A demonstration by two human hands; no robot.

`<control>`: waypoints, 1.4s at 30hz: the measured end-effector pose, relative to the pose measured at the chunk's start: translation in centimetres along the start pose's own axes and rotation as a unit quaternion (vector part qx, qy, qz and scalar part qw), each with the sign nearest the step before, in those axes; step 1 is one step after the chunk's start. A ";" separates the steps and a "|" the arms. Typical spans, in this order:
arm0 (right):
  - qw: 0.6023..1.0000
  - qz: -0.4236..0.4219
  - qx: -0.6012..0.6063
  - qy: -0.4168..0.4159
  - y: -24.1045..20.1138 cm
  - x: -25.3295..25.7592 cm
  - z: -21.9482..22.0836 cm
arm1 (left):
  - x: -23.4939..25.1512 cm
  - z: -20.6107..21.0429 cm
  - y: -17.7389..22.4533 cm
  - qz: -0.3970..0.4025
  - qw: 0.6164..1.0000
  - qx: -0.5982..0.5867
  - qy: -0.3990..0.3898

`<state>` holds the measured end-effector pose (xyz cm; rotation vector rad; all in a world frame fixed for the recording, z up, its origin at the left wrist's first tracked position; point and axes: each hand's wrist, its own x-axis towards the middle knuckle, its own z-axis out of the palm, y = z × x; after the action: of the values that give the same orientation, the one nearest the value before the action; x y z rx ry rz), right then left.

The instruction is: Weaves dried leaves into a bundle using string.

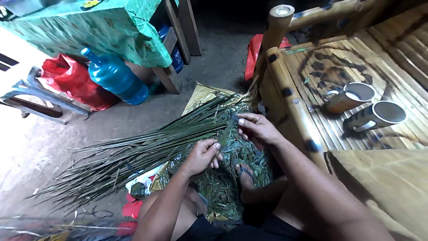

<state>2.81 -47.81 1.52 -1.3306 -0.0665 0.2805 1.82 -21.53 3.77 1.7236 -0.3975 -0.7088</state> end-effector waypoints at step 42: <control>0.987 -0.070 0.084 0.120 -1.5 0.0 -2.4 | 0.6 -1.2 -1.4 -0.011 0.999 0.006 -0.038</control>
<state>3.55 -50.40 2.34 -1.1764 0.0663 0.0052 2.85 -20.60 2.46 1.7180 -0.4367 -0.7914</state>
